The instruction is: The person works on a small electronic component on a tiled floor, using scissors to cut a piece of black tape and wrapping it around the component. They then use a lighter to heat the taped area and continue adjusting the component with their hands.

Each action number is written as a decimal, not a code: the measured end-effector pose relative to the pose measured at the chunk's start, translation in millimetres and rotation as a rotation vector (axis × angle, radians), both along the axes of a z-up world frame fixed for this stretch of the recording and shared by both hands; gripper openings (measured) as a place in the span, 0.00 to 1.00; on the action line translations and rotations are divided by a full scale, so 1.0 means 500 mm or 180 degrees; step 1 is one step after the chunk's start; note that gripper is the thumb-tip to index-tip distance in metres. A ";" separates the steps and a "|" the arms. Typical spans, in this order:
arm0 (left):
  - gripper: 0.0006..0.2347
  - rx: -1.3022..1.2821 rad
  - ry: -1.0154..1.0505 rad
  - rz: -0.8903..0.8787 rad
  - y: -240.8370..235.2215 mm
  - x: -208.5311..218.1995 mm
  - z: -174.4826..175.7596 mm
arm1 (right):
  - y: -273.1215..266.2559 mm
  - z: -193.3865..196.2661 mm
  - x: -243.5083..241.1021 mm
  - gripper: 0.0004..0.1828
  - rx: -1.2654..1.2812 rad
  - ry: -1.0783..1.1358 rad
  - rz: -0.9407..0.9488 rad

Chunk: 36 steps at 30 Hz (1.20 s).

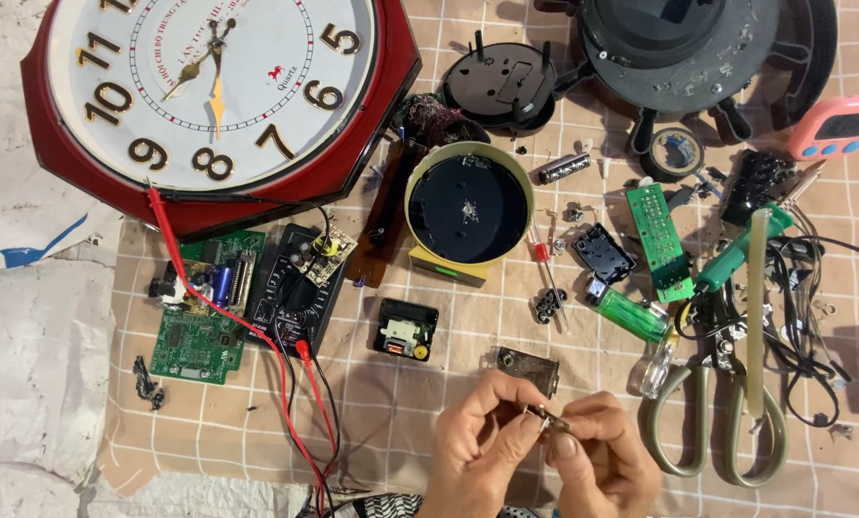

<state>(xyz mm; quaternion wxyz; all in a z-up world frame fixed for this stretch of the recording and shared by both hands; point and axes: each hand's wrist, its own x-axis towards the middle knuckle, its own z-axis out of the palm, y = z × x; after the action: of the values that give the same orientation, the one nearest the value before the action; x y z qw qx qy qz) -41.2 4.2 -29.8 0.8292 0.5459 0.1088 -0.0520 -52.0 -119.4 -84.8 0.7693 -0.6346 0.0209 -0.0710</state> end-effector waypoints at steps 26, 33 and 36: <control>0.15 0.1328 -0.0783 -0.1382 0.066 -0.023 -0.045 | -0.037 0.037 0.034 0.07 -0.0919 -0.0504 0.1514; 0.15 0.0488 0.0213 -0.2875 0.086 0.020 0.018 | -0.041 0.091 0.063 0.13 -0.0598 -0.0492 0.2748; 0.16 0.0546 0.0563 -0.3038 0.082 0.023 0.022 | -0.039 0.127 0.080 0.10 -0.1100 -0.0594 0.3087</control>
<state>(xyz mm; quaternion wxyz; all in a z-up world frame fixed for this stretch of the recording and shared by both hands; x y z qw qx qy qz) -29.6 45.3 -18.8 0.6525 0.5945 -0.0795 -0.4631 -11.9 -139.1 -21.1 0.5964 -0.6800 -0.3561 0.2347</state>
